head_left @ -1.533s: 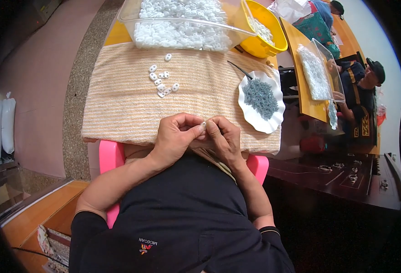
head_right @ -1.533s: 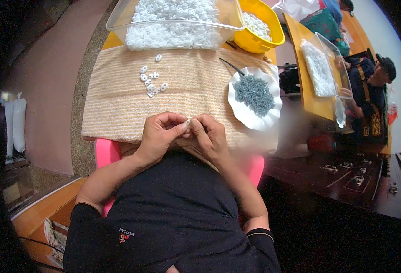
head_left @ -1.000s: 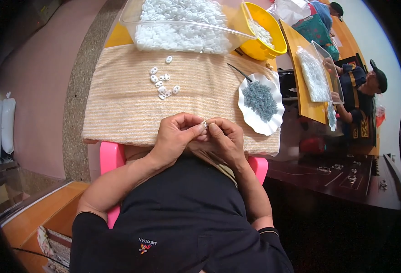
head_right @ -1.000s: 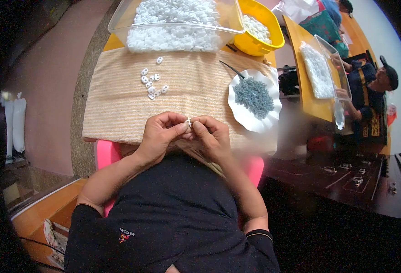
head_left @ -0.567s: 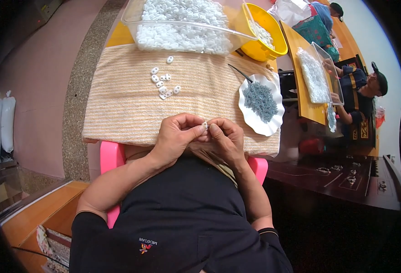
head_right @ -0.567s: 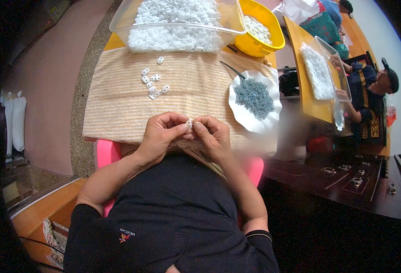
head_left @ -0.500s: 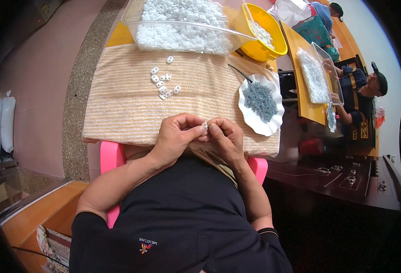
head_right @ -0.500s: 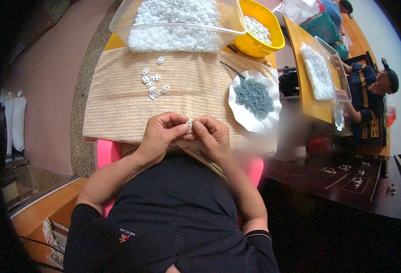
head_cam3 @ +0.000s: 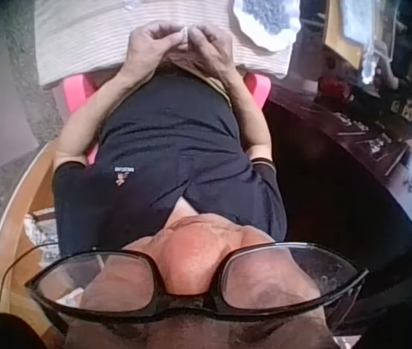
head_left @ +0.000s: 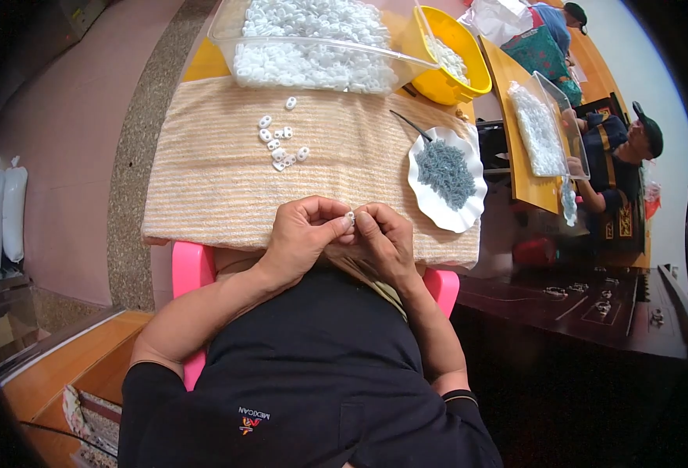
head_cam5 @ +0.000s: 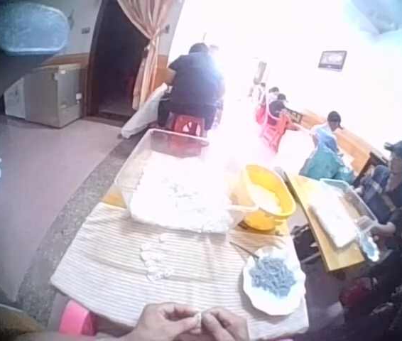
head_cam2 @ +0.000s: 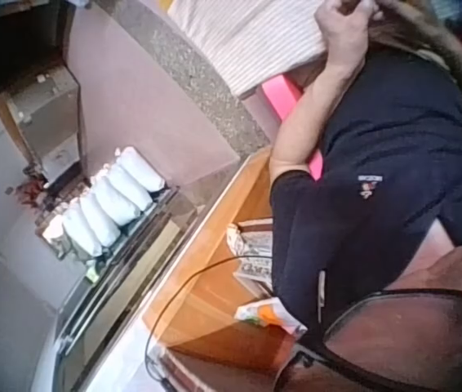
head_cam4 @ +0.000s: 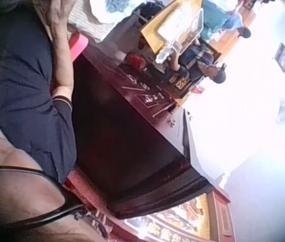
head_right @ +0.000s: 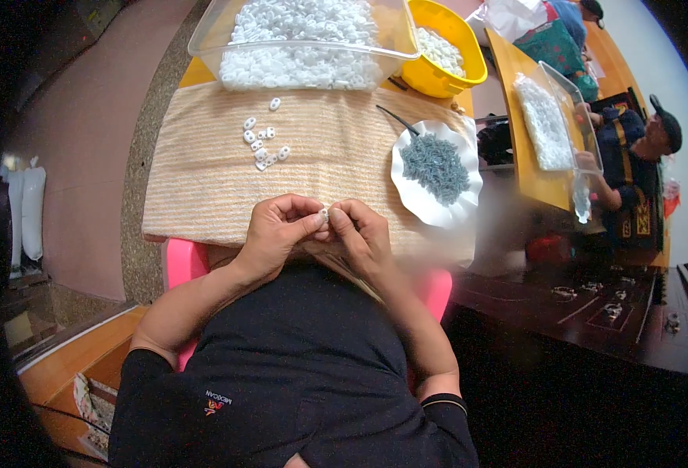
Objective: The recorder is manually assembling small white plastic components by inserting pins into them at a production workstation.
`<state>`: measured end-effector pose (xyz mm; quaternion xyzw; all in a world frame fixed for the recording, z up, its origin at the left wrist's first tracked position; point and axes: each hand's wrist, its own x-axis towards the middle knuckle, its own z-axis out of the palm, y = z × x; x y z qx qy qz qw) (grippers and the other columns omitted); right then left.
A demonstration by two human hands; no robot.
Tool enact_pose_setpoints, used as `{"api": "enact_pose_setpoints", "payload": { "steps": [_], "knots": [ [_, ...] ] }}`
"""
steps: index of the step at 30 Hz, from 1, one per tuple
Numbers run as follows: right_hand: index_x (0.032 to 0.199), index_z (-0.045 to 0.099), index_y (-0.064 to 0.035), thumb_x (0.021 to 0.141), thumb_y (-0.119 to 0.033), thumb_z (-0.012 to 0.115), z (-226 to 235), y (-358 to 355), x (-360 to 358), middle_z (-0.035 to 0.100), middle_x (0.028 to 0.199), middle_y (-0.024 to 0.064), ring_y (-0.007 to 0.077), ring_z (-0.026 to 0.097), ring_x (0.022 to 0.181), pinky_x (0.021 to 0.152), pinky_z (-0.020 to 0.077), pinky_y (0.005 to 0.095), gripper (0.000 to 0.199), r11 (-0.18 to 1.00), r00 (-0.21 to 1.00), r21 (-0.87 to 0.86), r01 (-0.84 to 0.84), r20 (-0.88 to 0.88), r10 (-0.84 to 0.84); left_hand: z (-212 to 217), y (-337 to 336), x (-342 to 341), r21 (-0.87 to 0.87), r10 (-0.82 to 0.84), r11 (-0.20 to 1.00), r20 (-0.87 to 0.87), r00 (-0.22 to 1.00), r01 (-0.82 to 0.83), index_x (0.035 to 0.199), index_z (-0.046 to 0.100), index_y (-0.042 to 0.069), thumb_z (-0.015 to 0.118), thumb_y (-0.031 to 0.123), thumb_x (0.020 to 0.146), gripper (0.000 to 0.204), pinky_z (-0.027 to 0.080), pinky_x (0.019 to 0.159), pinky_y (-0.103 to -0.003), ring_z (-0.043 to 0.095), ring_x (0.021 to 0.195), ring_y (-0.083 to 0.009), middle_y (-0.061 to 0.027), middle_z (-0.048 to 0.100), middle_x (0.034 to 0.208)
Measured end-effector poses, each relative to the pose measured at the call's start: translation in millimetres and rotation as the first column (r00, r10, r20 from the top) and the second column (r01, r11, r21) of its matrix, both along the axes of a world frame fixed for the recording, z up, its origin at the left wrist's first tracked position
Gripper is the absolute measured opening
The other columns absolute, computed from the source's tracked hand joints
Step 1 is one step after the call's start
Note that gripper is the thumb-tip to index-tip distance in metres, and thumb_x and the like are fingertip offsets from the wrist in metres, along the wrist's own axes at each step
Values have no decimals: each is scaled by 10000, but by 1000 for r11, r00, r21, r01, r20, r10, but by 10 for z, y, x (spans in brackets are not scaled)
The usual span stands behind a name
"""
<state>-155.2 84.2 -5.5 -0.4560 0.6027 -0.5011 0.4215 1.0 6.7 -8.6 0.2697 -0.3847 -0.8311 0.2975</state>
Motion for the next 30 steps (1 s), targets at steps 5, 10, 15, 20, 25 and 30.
{"api": "enact_pose_setpoints", "payload": {
  "steps": [5, 10, 15, 20, 25, 30],
  "knots": [
    [977, 621, 45, 996, -146, 532, 59, -23, 29, 644, 819, 47, 93, 599, 714, 674, 514, 238, 212, 1000, 985, -17, 18, 170, -15, 9, -16, 5, 24, 13, 1000, -27, 1000, -12, 1019, 607, -46, 639, 5, 894, 139, 566, 748, -261, 661, 787, -134, -96, 675, 884],
    [1029, 619, 48, 993, -168, 542, -30, -16, -45, 649, 839, 65, 112, 612, 738, 687, 514, 245, 233, 999, 943, -20, 35, 332, -26, 51, -30, 6, 65, 10, 998, -48, 999, -7, 1011, 605, -41, 633, 6, 897, 127, 566, 746, -262, 665, 786, -143, -99, 674, 882],
    [1068, 615, 47, 986, -182, 559, -58, -23, -58, 658, 864, 90, 135, 624, 764, 722, 522, 262, 250, 999, 901, -41, 26, 433, -5, 67, -43, 15, 101, 11, 995, -52, 999, -5, 1013, 602, -39, 630, 5, 899, 125, 578, 748, -263, 672, 798, -149, -101, 673, 895],
    [1056, 607, 55, 953, -55, 581, 24, -14, -13, 670, 911, 77, 115, 646, 764, 708, 552, 244, 153, 998, 947, 37, 44, 317, -53, 46, -42, 15, 128, 19, 992, -63, 998, -11, 1019, 602, -38, 629, 4, 901, 128, 588, 758, -269, 674, 803, -146, -103, 673, 922],
    [1035, 614, 56, 949, -52, 583, -41, -21, -28, 673, 905, 68, 106, 654, 765, 707, 554, 233, 141, 999, 953, 37, 25, 300, -35, 6, -50, 21, 103, -4, 995, -82, 997, 13, 1022, 607, -41, 630, 1, 899, 132, 580, 758, -264, 666, 806, -142, -99, 670, 915],
    [999, 617, 58, 959, -59, 566, -55, -18, -53, 671, 887, 67, 100, 653, 774, 716, 553, 228, 134, 999, 967, 49, 5, 254, -18, 42, -42, 23, 70, -22, 997, -50, 999, 25, 1024, 613, -49, 628, -7, 896, 136, 570, 757, -257, 654, 810, -131, -90, 666, 910]
  ]
}}
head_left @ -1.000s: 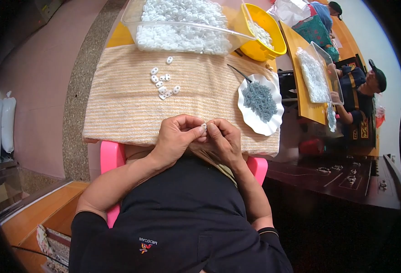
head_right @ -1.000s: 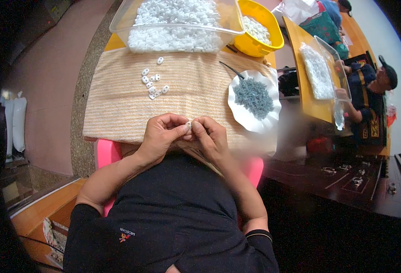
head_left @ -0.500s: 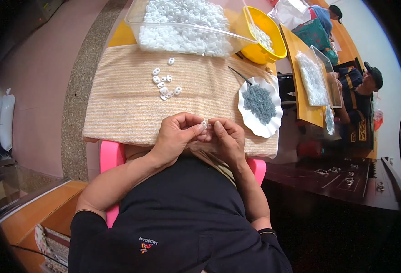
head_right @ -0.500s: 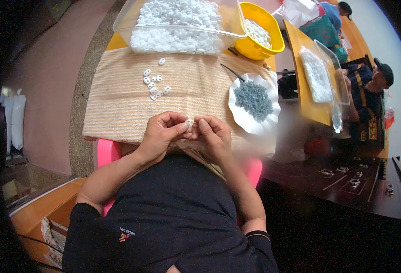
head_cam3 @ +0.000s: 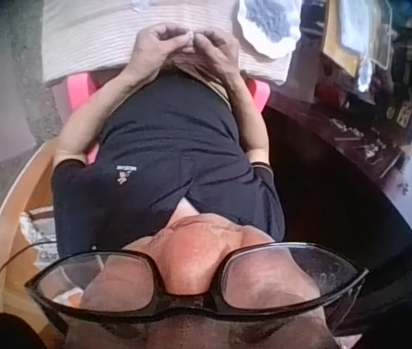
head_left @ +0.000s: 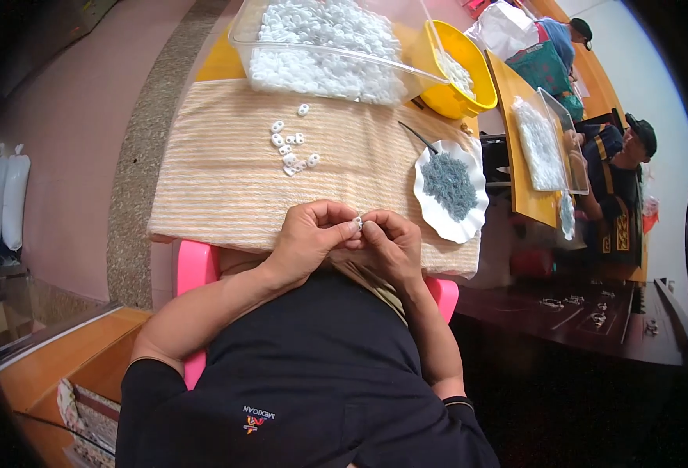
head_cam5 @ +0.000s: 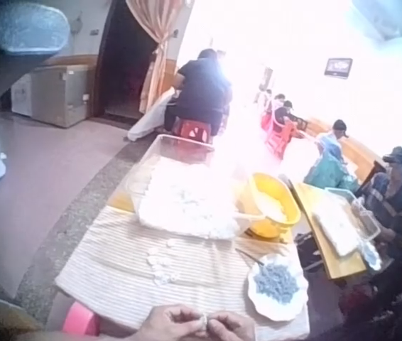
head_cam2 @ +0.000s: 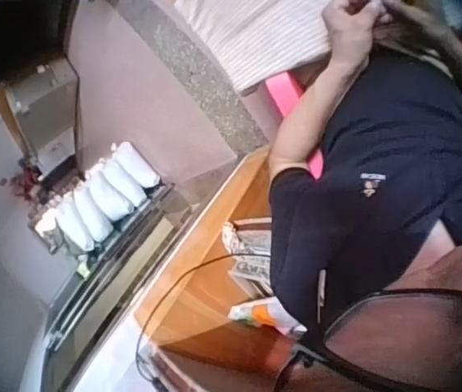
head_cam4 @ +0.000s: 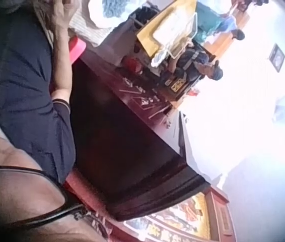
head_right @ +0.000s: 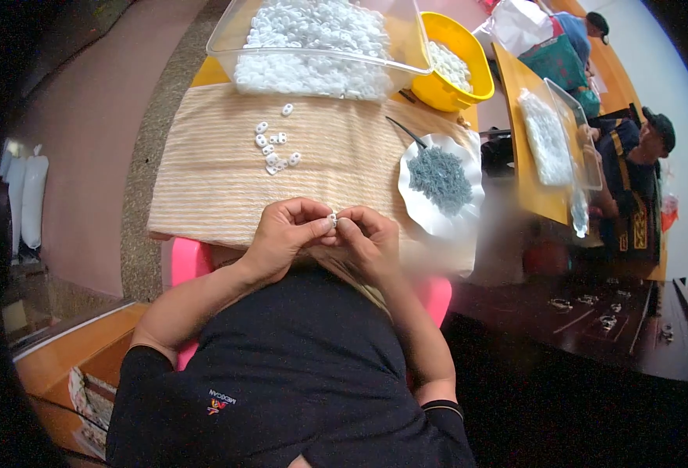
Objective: The recorder is manually assembling small white plastic components by inserting pins into them at a production workstation.
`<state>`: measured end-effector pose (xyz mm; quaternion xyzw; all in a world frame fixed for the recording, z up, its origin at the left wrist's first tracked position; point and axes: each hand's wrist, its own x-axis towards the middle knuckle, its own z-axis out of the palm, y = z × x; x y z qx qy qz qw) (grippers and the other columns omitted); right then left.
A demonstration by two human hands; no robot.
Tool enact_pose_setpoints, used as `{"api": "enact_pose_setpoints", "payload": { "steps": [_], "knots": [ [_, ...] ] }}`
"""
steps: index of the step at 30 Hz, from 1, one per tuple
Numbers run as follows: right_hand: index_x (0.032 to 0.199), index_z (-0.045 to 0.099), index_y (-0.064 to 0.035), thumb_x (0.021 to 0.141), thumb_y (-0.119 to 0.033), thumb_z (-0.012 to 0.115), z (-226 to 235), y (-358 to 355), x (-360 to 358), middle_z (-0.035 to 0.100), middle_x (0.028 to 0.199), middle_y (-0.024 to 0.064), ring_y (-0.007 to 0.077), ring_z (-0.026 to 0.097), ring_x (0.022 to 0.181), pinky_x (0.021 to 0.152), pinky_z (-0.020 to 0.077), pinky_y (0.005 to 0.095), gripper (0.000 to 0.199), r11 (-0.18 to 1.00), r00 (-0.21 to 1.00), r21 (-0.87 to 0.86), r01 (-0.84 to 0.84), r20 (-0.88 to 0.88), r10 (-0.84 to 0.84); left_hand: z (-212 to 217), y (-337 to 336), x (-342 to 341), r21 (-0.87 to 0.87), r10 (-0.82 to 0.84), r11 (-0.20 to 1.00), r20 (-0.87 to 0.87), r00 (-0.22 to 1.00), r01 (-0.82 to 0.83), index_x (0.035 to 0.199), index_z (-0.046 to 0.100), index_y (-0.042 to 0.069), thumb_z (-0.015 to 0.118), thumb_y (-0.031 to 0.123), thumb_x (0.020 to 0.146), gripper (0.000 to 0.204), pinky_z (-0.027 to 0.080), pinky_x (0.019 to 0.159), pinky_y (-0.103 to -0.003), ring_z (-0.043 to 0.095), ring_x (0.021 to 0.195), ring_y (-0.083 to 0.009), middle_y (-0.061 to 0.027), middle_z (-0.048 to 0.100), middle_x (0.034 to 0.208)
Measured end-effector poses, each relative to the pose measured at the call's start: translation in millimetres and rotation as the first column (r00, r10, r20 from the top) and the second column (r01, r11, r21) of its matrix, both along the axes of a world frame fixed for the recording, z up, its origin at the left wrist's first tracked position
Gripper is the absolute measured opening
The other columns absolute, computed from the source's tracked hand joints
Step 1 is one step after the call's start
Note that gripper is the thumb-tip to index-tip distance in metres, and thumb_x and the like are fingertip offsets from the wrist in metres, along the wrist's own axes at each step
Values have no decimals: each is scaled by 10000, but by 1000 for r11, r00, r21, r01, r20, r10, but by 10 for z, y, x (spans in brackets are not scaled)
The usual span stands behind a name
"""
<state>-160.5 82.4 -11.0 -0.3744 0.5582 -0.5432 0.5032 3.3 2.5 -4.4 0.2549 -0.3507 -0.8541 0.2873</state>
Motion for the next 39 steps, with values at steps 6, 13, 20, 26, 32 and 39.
{"api": "enact_pose_setpoints", "payload": {
  "steps": [6, 13, 20, 26, 32, 39],
  "knots": [
    [977, 628, 43, 943, -63, 585, 107, -1, 37, 665, 839, 50, 91, 632, 741, 689, 541, 229, 119, 1000, 996, 26, -1, -89, 3, -10, 31, 2, -26, 11, 1000, 26, 1000, -10, 1018, 613, -58, 630, 2, 898, 136, 567, 754, -252, 655, 812, -127, -90, 665, 918],
    [1042, 618, 47, 946, -76, 586, 208, -14, 49, 667, 878, 76, 117, 644, 768, 715, 554, 255, 160, 999, 1000, 45, 19, 5, -20, -17, 22, 12, 24, 22, 999, -8, 1000, -21, 1028, 607, -48, 622, -5, 902, 134, 577, 753, -267, 665, 811, -143, -93, 665, 921],
    [1059, 624, 50, 938, -57, 600, 333, -278, -14, 645, 871, 50, 103, 617, 742, 701, 546, 252, 163, 997, 985, -78, 14, -173, -27, 136, -45, 115, 120, 149, 983, -83, 985, -138, 1038, 613, -1, 629, 8, 904, 136, 577, 767, -276, 671, 814, -150, -82, 670, 921],
    [1044, 658, -23, 849, -36, 663, 317, -866, 74, 645, 896, 98, 180, 645, 752, 642, 500, 313, 196, 948, 690, -204, -243, -724, 21, 195, 24, 125, 67, 145, 988, -93, 985, -139, 1049, 618, 0, 633, 17, 906, 145, 579, 772, -286, 675, 823, -153, -76, 673, 934],
    [919, 640, -87, 825, -233, 663, 230, -1158, 254, 614, 940, 134, 349, 646, 758, 649, 509, 445, 176, 968, 227, -6, -251, -972, 53, 208, 34, 131, 61, 149, 988, -151, 977, -142, 1047, 620, -8, 636, 6, 901, 148, 589, 788, -294, 677, 835, -153, -91, 676, 934],
    [963, 650, -49, 809, -181, 689, 289, -1066, 170, 643, 902, 136, 332, 649, 807, 697, 511, 420, 206, 973, 226, 41, -227, -970, 93, 209, 15, 140, 38, 153, 988, -131, 980, -149, 1039, 629, -3, 649, 18, 895, 147, 587, 766, -287, 678, 819, -146, -87, 682, 916]
  ]
}}
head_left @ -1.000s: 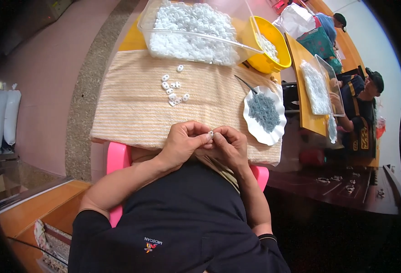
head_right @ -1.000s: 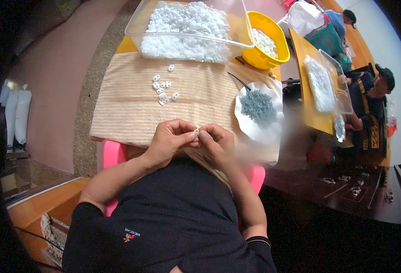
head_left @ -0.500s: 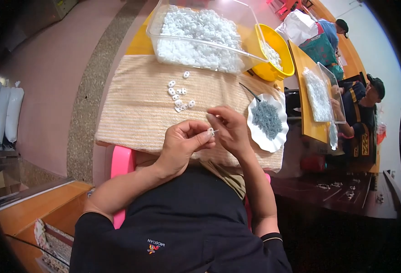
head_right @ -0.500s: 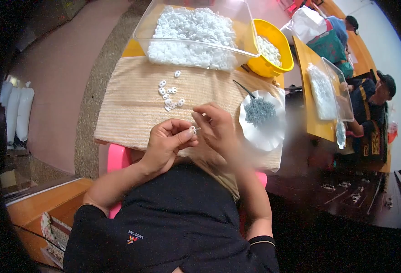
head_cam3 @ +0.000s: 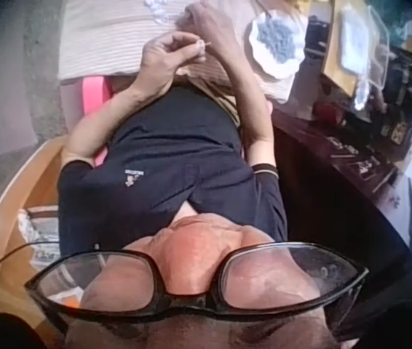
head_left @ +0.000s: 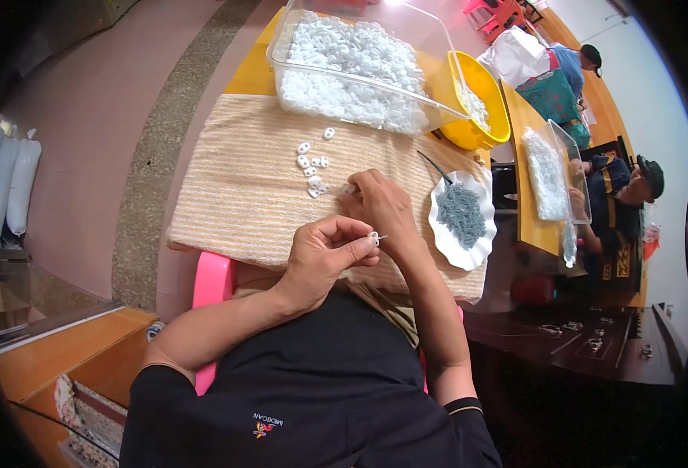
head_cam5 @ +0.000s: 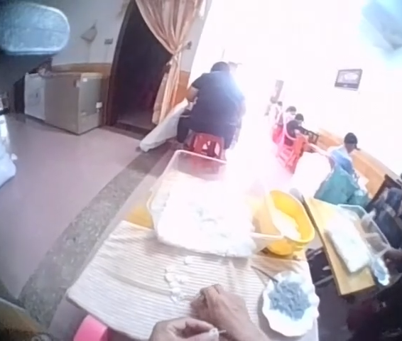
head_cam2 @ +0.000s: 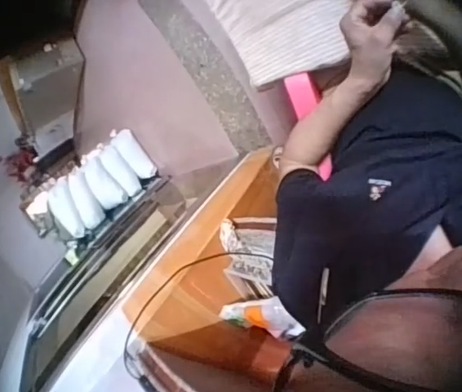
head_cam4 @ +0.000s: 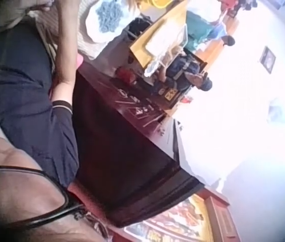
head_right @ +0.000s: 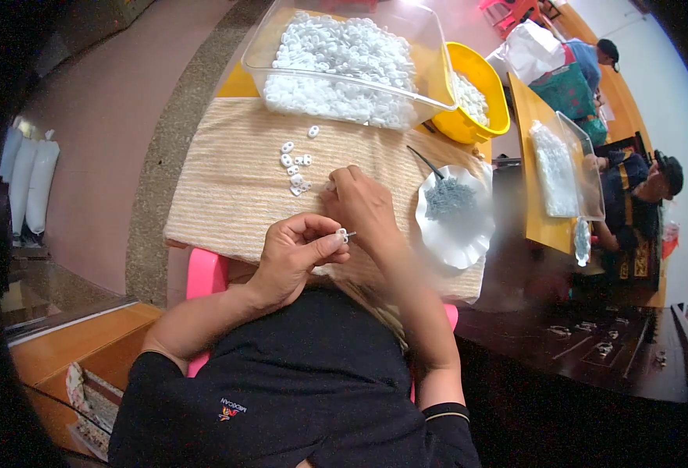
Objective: The recorder is manually assembling small white plastic components by inserting pins into them at a production workstation.
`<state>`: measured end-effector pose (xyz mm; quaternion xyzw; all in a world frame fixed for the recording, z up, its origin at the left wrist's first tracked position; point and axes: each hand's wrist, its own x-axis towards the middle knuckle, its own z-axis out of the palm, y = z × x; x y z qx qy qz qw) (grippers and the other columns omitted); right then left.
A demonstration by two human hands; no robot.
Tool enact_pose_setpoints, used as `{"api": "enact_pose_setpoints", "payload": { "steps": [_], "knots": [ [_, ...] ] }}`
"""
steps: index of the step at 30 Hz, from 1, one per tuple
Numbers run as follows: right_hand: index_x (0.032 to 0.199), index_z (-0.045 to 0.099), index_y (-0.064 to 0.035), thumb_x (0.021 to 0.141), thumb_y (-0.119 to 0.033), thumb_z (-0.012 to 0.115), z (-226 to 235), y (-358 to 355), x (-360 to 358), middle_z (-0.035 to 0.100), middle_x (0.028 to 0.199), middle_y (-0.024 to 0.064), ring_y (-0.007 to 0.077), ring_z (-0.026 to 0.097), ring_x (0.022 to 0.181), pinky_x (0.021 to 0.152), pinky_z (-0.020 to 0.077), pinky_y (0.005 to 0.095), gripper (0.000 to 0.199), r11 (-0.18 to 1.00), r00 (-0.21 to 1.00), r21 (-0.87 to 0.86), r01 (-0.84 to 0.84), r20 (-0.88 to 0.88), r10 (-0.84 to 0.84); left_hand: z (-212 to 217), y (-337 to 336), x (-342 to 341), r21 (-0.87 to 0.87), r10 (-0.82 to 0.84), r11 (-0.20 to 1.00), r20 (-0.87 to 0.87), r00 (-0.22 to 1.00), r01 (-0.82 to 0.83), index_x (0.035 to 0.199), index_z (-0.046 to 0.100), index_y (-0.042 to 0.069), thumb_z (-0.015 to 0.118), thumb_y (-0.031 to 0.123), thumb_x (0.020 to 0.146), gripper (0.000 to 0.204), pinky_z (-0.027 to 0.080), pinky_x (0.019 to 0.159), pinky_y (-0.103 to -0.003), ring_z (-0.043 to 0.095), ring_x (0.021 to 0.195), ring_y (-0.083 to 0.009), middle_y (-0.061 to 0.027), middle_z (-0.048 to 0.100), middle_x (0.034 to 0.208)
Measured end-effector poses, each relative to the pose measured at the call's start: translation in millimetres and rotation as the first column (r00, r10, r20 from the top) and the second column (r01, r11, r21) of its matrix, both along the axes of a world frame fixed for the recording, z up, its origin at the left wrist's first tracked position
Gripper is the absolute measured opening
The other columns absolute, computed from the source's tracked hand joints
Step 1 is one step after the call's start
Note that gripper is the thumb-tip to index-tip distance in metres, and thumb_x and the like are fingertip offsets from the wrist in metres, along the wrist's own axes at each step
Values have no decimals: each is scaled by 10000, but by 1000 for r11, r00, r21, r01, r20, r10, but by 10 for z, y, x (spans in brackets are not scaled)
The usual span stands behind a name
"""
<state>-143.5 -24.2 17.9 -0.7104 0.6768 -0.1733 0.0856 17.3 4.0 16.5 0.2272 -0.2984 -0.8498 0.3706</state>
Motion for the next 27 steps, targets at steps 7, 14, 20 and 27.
{"api": "enact_pose_setpoints", "payload": {
  "steps": [7, 14, 20, 27],
  "knots": [
    [1060, 632, -7, 812, -63, 661, 30, 164, -210, 640, 836, 153, 285, 629, 747, 683, 505, 363, 256, 990, 978, -141, -21, 204, 50, -15, -8, -9, 62, 24, 998, 26, 999, -26, 1027, 631, 6, 652, 22, 892, 137, 587, 755, -287, 679, 798, -153, -88, 681, 902],
    [1154, 598, 31, 860, 4, 668, -67, 359, -354, 611, 861, 33, 85, 559, 748, 647, 479, 243, 303, 998, 665, 57, 20, 745, -55, -70, -50, -22, 62, 26, 998, 29, 999, -28, 1023, 621, 2, 636, 11, 898, 126, 587, 762, -294, 675, 796, -159, -86, 674, 893],
    [1185, 580, 69, 896, -30, 650, -157, 457, -352, 634, 918, 46, 94, 616, 787, 708, 527, 237, 313, 990, 489, 131, 43, 862, -135, -88, -78, -36, 89, 42, 995, 39, 998, -46, 1014, 619, -3, 640, 13, 894, 123, 587, 764, -298, 669, 794, -158, -90, 670, 886],
    [1240, 575, 54, 926, -50, 619, -132, 551, -298, 672, 914, 78, 121, 651, 802, 738, 538, 247, 334, 994, 436, 101, 45, 893, -111, -113, -87, -47, 106, 61, 992, 21, 998, -63, 1008, 619, -8, 645, 14, 892, 122, 588, 758, -281, 667, 803, -145, -85, 668, 891]
  ]
}}
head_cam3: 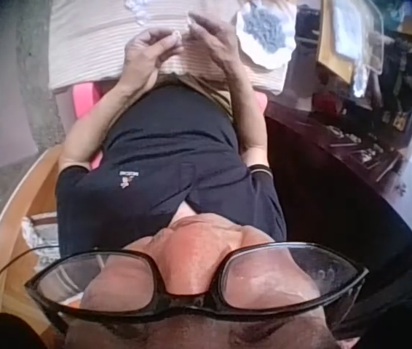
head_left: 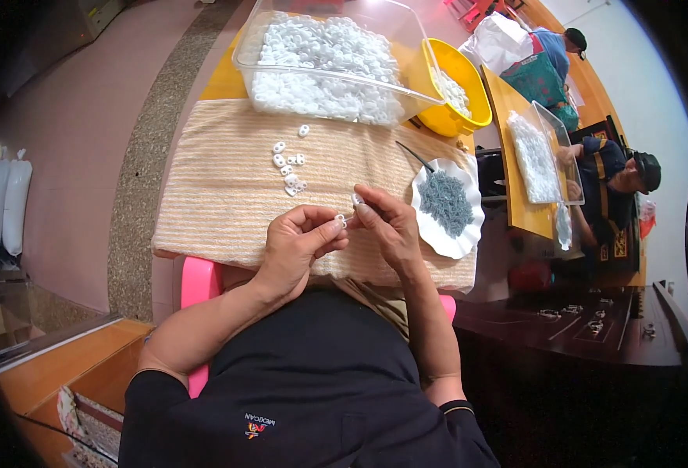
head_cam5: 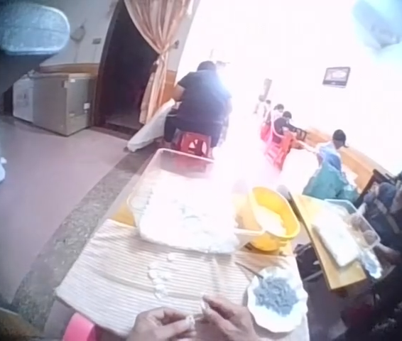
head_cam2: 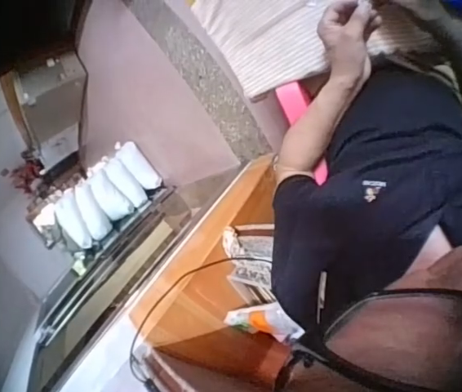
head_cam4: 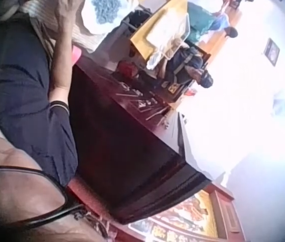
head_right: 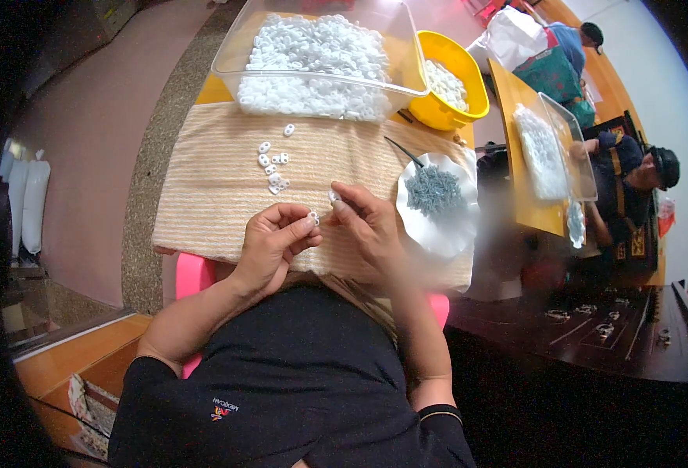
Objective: The recorder is manually assembling small white plastic components by inserting pins into them at a production workstation.
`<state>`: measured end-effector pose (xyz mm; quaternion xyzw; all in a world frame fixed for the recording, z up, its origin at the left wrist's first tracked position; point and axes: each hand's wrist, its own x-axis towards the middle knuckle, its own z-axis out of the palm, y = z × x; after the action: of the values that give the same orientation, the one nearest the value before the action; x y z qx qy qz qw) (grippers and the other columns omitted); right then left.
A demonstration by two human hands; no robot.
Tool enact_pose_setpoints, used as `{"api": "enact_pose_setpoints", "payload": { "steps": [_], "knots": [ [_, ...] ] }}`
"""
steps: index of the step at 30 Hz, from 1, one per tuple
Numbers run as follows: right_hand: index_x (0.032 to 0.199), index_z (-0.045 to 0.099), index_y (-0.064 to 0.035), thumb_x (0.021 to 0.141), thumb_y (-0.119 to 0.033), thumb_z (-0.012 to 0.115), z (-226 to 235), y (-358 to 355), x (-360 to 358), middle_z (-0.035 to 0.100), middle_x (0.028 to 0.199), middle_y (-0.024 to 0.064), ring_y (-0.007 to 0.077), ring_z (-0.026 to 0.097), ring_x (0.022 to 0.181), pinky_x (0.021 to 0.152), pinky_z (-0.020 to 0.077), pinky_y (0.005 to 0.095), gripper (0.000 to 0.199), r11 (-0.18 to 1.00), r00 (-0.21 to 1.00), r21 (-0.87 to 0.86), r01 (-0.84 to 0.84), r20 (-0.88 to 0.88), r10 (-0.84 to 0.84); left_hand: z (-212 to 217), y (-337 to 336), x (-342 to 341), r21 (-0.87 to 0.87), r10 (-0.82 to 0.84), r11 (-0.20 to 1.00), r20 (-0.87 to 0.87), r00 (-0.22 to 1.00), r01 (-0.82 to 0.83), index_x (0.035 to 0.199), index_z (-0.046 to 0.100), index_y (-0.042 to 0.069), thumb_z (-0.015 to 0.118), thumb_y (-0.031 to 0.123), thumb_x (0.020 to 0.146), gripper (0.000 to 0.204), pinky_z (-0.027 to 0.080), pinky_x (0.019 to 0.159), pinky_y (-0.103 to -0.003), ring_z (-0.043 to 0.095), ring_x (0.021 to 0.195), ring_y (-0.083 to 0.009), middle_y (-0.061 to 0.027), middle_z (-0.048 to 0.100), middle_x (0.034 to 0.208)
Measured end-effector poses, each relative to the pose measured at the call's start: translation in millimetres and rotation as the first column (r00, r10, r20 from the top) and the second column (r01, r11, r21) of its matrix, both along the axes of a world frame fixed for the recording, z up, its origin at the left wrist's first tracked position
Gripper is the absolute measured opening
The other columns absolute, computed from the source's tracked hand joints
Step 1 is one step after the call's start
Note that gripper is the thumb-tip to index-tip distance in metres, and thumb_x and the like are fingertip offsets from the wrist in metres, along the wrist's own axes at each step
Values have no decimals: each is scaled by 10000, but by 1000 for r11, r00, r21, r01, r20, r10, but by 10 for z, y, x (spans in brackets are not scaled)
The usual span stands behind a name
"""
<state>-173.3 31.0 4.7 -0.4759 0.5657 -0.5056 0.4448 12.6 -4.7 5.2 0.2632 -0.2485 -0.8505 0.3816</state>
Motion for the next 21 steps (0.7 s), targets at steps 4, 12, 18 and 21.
{"api": "enact_pose_setpoints", "payload": {
  "steps": [4, 12, 18, 21],
  "knots": [
    [1227, 583, 48, 929, -49, 617, -3, 30, 60, 672, 899, 73, 120, 652, 794, 741, 536, 245, 315, 999, 999, -25, 24, 39, -23, -14, -6, -4, 3, 0, 1000, 0, 1000, 0, 1006, 617, -15, 642, 17, 895, 117, 589, 747, -268, 668, 797, -136, -86, 674, 900],
    [1099, 625, 35, 915, -23, 620, 17, 43, 10, 659, 912, 63, 124, 647, 819, 724, 527, 253, 193, 995, 992, 21, 100, -74, -98, -20, -12, -13, 21, 0, 1000, 10, 1000, 0, 998, 617, -9, 649, 22, 889, 118, 583, 751, -270, 662, 798, -138, -82, 669, 895],
    [1053, 642, -19, 856, 13, 577, 335, -12, -25, 617, 982, 112, 273, 624, 887, 717, 501, 353, 210, 979, 546, -143, -144, -837, -42, -34, -15, -7, 36, 4, 999, 23, 1000, -4, 993, 617, -7, 653, 24, 886, 116, 580, 743, -266, 659, 781, -140, -79, 666, 884],
    [1017, 643, -17, 832, -9, 552, 383, -66, 0, 616, 973, 122, 313, 591, 915, 769, 493, 377, 206, 984, 313, -32, -175, -949, 24, -37, -16, -12, 32, -2, 999, 26, 1000, 1, 989, 619, -7, 655, 25, 885, 114, 580, 740, -265, 659, 774, -138, -78, 665, 881]
  ]
}}
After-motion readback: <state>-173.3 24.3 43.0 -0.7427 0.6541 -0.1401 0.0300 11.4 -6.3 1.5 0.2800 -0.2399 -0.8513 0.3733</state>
